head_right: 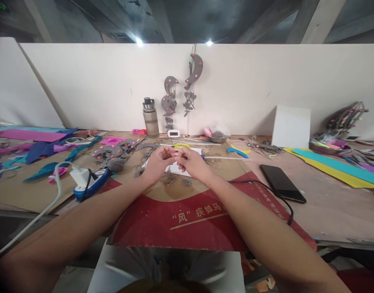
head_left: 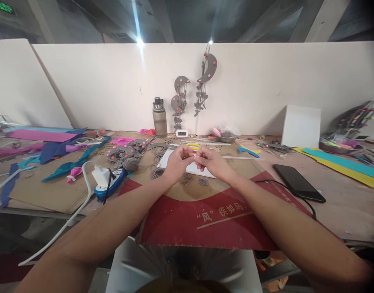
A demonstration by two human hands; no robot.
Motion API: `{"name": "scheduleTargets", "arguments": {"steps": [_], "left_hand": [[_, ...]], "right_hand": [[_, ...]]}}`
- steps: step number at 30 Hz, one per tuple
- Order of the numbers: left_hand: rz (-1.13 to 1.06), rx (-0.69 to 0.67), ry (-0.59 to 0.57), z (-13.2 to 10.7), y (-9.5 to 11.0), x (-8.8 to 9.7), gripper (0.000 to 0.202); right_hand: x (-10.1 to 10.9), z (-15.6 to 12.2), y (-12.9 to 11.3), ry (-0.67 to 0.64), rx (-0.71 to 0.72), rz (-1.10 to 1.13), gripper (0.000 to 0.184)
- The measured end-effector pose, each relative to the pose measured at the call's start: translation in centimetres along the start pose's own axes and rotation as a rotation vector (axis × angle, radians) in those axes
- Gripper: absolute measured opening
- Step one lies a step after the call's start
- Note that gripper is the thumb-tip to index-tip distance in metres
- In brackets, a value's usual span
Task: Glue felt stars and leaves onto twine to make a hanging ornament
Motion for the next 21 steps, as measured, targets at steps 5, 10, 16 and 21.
{"name": "scheduleTargets", "arguments": {"steps": [5,10,16,21], "left_hand": [[-0.347,0.123,-0.059,-0.1,-0.7,-1.2,0.027],[-0.491,0.193,-0.094,0.1,-0.9,-1.2,0.030],[-0.201,0.068,-0.117,0.0,-0.5,-1.3,0.026],[-0.139,0.066,-0.046,-0.2,-0.3,-0.8,0.023]], "right_hand": [[-0.2,-0.2,-0.9,0.042,0.053,0.161,0.025],[-0.3,-0.5,-1.8,0.098,0.122,0.221,0.028],[0.6,-0.7,-1.3,0.226,0.102,-0.011,0.023],[0.5,-0.8,-1.1,0.230,0.083,-0.166,0.019]]}}
Point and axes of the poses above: each hand's wrist, its own z-axis towards the middle knuckle, its own x-axis out of the back of the hand, y = z × x, the point moved 7 cm from there along z, towards the middle knuckle, and after that the axes turned 3 degrees about -z, right-handed, at the moved point
